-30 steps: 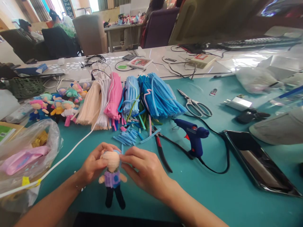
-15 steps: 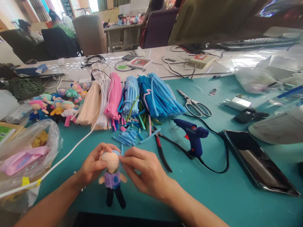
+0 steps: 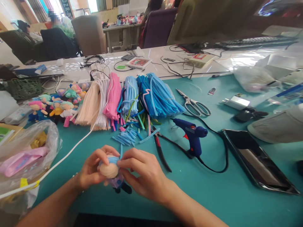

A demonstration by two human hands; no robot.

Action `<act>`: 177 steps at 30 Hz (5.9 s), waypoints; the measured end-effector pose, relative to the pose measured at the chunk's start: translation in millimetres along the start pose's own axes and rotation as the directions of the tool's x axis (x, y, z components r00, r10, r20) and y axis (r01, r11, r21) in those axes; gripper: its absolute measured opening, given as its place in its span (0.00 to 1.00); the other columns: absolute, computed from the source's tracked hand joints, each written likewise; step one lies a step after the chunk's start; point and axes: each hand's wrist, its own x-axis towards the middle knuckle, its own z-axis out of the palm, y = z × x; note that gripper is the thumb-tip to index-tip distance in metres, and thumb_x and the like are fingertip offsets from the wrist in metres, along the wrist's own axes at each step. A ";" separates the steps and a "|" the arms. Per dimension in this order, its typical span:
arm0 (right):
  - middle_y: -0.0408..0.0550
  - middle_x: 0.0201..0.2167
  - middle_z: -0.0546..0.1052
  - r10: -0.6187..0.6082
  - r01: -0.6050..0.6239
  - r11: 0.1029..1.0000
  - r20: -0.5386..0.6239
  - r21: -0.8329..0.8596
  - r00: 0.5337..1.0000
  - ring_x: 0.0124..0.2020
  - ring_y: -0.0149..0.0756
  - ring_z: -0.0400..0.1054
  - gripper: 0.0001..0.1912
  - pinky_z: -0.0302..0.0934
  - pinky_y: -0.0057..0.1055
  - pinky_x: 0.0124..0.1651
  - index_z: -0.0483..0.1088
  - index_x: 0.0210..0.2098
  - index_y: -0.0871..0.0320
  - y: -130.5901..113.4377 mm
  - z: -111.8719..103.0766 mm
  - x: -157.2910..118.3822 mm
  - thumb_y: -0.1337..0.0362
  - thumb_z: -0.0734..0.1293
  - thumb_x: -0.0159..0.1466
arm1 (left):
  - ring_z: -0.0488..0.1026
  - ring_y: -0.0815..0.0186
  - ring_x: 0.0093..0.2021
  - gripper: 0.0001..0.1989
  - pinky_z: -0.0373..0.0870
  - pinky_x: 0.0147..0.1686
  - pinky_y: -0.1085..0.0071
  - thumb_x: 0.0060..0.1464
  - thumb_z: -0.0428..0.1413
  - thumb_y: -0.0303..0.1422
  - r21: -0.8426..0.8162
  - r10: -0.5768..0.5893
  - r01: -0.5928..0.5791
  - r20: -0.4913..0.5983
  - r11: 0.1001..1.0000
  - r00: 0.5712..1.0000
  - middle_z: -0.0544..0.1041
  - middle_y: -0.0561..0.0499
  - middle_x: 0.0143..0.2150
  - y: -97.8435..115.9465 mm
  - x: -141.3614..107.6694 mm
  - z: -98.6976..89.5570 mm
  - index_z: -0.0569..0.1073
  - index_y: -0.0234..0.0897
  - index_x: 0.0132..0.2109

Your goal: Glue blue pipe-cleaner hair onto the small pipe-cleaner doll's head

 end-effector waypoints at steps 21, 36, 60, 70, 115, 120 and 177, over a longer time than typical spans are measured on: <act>0.43 0.28 0.73 0.263 -0.266 0.876 0.063 0.402 0.963 0.23 0.27 0.63 0.07 0.61 0.23 0.28 0.67 0.34 0.57 -12.3 -0.3 2.8 0.74 0.64 0.58 | 0.70 0.54 0.46 0.10 0.74 0.35 0.56 0.59 0.48 0.29 0.557 0.452 -0.499 0.233 0.664 0.861 0.64 0.41 0.53 -0.2 -10.1 4.3 0.64 0.44 0.48; 0.43 0.29 0.79 0.093 -0.087 0.947 -0.003 0.310 0.996 0.30 0.30 0.74 0.11 0.62 0.40 0.56 0.69 0.37 0.55 -5.5 0.8 0.9 0.76 0.63 0.59 | 0.70 0.57 0.47 0.09 0.74 0.43 0.55 0.57 0.49 0.27 0.672 0.517 -0.584 0.335 0.455 0.788 0.62 0.44 0.56 -4.9 -11.5 0.4 0.67 0.42 0.45; 0.44 0.27 0.80 0.188 -0.182 0.903 0.023 0.390 0.982 0.28 0.31 0.73 0.05 0.66 0.39 0.52 0.70 0.32 0.56 -6.9 1.7 1.8 0.72 0.66 0.62 | 0.70 0.57 0.46 0.09 0.75 0.42 0.55 0.57 0.50 0.27 0.686 0.525 -0.603 0.365 0.407 0.769 0.64 0.43 0.54 -2.5 -9.7 1.1 0.68 0.41 0.44; 0.40 0.21 0.76 0.242 -0.228 0.870 0.025 0.437 0.970 0.23 0.29 0.70 0.03 0.67 0.38 0.51 0.72 0.33 0.58 -9.2 2.2 2.0 0.71 0.67 0.61 | 0.71 0.57 0.45 0.07 0.75 0.41 0.55 0.58 0.50 0.29 0.666 0.539 -0.548 0.251 0.507 0.804 0.65 0.45 0.53 -6.1 -11.1 4.6 0.67 0.43 0.44; 0.40 0.23 0.71 0.563 -0.587 0.606 0.233 0.537 0.793 0.27 0.32 0.67 0.11 0.64 0.29 0.36 0.73 0.39 0.58 6.4 -2.5 7.0 0.67 0.69 0.55 | 0.70 0.62 0.43 0.19 0.71 0.31 0.73 0.56 0.56 0.31 0.247 0.242 -0.222 -0.054 0.943 0.969 0.68 0.46 0.50 -7.3 7.7 6.4 0.67 0.50 0.55; 0.39 0.23 0.71 0.529 -0.558 0.651 0.219 0.515 0.820 0.26 0.31 0.66 0.11 0.64 0.28 0.35 0.72 0.39 0.59 6.8 -1.5 5.3 0.68 0.69 0.55 | 0.69 0.62 0.44 0.19 0.71 0.37 0.70 0.56 0.55 0.30 0.256 0.231 -0.217 -0.027 0.942 0.973 0.67 0.47 0.51 -7.0 6.9 6.0 0.67 0.50 0.54; 0.46 0.16 0.72 0.796 -0.911 0.380 -0.447 -0.159 0.409 0.21 0.44 0.68 0.19 0.59 0.36 0.26 0.71 0.21 0.55 85.7 -122.0 -40.5 0.45 0.70 0.44 | 0.78 0.52 0.46 0.19 0.77 0.43 0.55 0.47 0.64 0.32 -0.211 -0.038 -0.027 -0.298 0.977 0.954 0.80 0.46 0.45 -13.7 23.5 -15.3 0.72 0.40 0.48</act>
